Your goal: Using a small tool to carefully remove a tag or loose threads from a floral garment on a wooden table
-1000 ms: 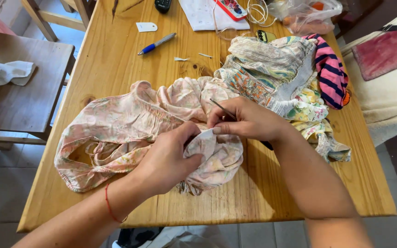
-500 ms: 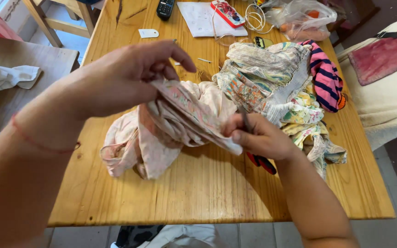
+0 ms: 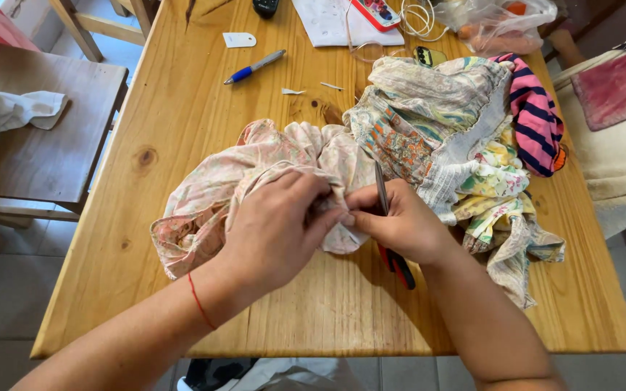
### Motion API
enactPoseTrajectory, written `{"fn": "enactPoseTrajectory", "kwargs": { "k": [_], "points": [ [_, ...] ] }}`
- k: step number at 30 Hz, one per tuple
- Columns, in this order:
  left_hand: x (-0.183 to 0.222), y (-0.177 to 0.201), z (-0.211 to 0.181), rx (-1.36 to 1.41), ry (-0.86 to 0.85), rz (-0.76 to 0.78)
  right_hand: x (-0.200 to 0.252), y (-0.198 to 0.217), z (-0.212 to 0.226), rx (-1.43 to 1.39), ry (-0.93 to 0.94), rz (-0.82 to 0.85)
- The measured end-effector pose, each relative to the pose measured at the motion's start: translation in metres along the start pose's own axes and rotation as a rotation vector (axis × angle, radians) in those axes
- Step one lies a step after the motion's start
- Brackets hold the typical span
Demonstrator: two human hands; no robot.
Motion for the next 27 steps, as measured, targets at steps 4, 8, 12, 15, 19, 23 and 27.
{"fn": "enactPoseTrajectory", "kwargs": {
  "k": [4, 8, 12, 15, 19, 23, 27],
  "points": [
    [-0.009, -0.012, 0.018, 0.171, 0.312, 0.150, 0.002, -0.010, 0.010, 0.141, 0.017, -0.167],
    [-0.011, -0.025, 0.031, 0.271, 0.549, 0.236, 0.003, -0.004, 0.013, 0.210, 0.099, -0.269],
    [-0.012, -0.033, 0.050, 0.261, 0.563, 0.212, 0.007, -0.002, 0.015, 0.276, 0.092, -0.323],
    [-0.013, -0.036, 0.048, 0.247, 0.538, 0.204, 0.000, -0.001, 0.007, 0.228, 0.051, -0.314],
    [-0.015, -0.028, 0.038, 0.305, 0.585, 0.241, -0.003, -0.004, 0.012, 0.234, 0.042, -0.303],
    [-0.003, -0.037, 0.053, 0.320, 0.619, 0.211, -0.009, -0.006, 0.017, 0.265, 0.040, -0.264],
    [0.006, -0.040, 0.055, 0.359, 0.645, 0.174, -0.016, -0.006, 0.022, 0.230, 0.046, -0.204]
  ]
}}
Point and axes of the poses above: each hand's wrist, its own x-axis away from the middle knuckle, its own y-axis out of the back of the hand, z = x × y, the point moved 4 cm from there along -x, towards the middle knuckle, and after that the axes turned 2 degrees about y, right-handed, at the moved point
